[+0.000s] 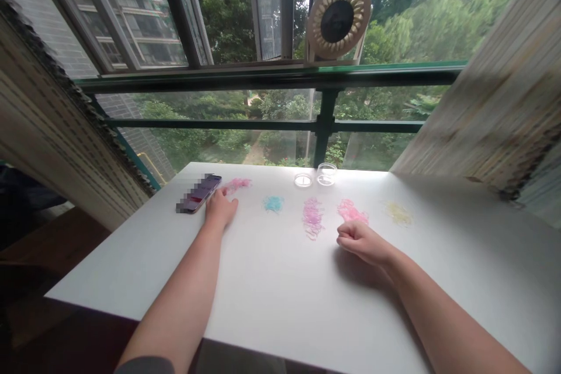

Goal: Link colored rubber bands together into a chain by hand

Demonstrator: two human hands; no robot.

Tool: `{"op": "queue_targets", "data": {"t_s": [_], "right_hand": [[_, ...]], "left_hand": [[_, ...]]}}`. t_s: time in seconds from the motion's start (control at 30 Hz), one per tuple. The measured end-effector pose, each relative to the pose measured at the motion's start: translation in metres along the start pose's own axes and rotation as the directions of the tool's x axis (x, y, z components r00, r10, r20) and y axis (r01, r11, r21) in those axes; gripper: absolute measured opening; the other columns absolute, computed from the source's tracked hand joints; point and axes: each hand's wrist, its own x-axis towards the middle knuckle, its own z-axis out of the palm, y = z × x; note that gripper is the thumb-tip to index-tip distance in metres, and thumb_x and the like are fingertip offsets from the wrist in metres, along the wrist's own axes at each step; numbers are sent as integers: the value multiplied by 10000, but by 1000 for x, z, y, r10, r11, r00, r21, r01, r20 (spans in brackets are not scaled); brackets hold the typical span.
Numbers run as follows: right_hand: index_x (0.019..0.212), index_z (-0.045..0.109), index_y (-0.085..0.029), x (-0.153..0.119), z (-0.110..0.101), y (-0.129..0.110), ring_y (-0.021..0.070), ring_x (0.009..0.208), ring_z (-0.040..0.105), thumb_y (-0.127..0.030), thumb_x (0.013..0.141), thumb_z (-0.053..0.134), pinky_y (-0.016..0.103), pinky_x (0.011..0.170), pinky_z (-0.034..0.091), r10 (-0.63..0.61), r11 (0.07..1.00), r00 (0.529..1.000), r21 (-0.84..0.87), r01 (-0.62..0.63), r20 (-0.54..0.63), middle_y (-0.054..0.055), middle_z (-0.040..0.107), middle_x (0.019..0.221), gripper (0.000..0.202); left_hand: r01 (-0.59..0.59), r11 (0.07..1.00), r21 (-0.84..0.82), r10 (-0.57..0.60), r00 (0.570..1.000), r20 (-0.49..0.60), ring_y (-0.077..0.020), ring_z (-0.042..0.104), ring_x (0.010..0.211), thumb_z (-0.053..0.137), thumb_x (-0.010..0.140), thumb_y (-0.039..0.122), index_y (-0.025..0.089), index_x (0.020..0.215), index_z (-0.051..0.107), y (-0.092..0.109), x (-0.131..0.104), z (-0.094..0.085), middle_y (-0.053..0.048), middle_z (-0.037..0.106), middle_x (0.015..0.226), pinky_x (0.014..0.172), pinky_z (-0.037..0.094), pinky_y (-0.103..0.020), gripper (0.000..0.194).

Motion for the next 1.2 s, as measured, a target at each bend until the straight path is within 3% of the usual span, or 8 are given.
{"op": "queue_targets", "data": {"t_s": [0.23, 0.67, 0.83, 0.97, 1.2], "right_hand": [[518, 189, -207, 0, 1, 1, 56, 467, 143, -133, 665, 458, 249, 449, 103, -1, 1000, 1000, 16, 1, -3, -82, 157, 486, 315], [522, 187, -204, 1, 2, 2, 58, 476, 140, -124, 672, 457, 246, 449, 108, -4, 1000, 1000, 7, 5, -17, -82, 151, 495, 319], [523, 190, -202, 0, 1, 4, 58, 473, 148, -116, 676, 452, 245, 446, 114, -8, 1000, 1000, -12, 8, -9, -81, 153, 493, 316], [521, 191, -202, 0, 2, 3, 56, 467, 156, -119, 677, 453, 245, 445, 117, -8, 1000, 1000, -26, 8, -6, -82, 156, 489, 316], [524, 194, -205, 1, 2, -1, 57, 466, 158, -131, 676, 457, 245, 443, 122, 5, 999, 1000, -34, -5, 0, -83, 159, 488, 313]], "left_hand": [[0, 991, 132, -2, 1000, 16, -296, 458, 1201, 543, 739, 365, 98, 1161, 543, -5, 1, -2, -170, 557, 1225, 1040, 309, -385, 500], [-17, 988, 155, 10, 999, 49, -346, 472, 1186, 583, 706, 383, 111, 1109, 619, -10, 4, 1, -191, 552, 1247, 998, 357, -432, 488], [-33, 995, 90, 33, 999, 11, -296, 543, 1114, 583, 726, 320, 120, 1137, 620, 1, -3, -11, -159, 621, 1153, 973, 400, -381, 458], [-6, 994, -106, 6, 1000, -6, -255, 649, 890, 627, 690, 267, 128, 1081, 665, 10, -9, -19, -119, 707, 934, 854, 482, -342, 417], [-41, 971, -237, 23, 997, -80, -212, 670, 791, 614, 698, 277, 150, 912, 719, 8, -11, -17, -81, 726, 827, 765, 509, -293, 270]]}}
